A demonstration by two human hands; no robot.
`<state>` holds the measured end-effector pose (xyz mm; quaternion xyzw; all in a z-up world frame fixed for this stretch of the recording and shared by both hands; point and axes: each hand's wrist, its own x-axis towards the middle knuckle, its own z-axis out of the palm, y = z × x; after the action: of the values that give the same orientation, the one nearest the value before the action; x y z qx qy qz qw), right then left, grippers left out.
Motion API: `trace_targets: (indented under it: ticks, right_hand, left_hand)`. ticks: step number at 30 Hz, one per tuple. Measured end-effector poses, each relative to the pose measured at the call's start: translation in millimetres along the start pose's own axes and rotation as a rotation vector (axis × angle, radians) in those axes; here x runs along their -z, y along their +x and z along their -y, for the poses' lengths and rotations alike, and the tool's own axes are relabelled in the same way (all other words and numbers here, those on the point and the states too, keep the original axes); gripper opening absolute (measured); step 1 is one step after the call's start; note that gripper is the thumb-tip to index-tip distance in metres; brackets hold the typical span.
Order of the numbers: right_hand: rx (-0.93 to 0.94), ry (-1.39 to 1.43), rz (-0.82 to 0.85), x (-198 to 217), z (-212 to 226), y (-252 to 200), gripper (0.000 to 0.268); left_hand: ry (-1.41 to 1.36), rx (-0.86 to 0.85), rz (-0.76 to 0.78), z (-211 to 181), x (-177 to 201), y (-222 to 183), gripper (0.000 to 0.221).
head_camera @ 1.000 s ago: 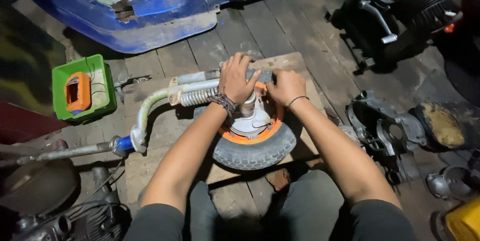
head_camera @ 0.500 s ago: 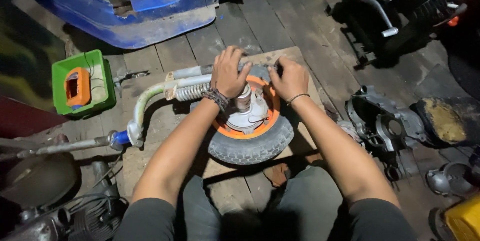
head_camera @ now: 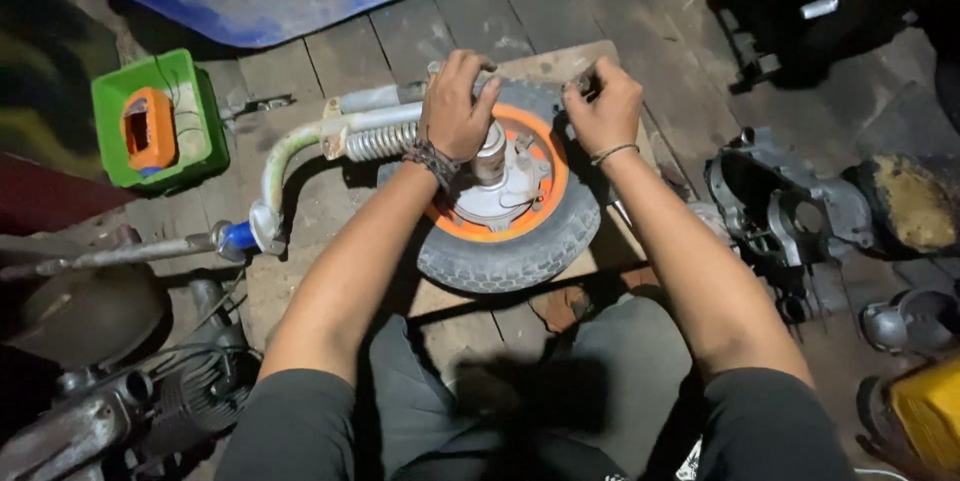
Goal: The person is manually aligning and assembling components of a motorcycle wheel hub.
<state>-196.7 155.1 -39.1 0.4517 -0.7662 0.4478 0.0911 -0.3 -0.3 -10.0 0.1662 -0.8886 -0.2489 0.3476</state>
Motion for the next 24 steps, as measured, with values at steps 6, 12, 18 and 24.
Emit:
trace_targets:
  ticks: [6, 12, 18, 24]
  right_hand:
    - [-0.077, 0.192, 0.2, -16, -6, -8, 0.015]
    - [0.122, -0.228, 0.484, -46, 3, -6, 0.013]
    - [0.361, -0.492, 0.58, -84, -15, -13, 0.016]
    - [0.325, -0.698, 0.878, -78, 1, 2, 0.017]
  left_hand:
    - [-0.026, 0.029, -0.009, 0, -2, -3, 0.034]
    - [-0.072, 0.042, -0.021, -4, -1, -2, 0.039]
    - [-0.078, 0.052, 0.015, -5, 1, -2, 0.041]
    - [-0.068, 0.045, 0.014, -4, 2, 2, 0.043]
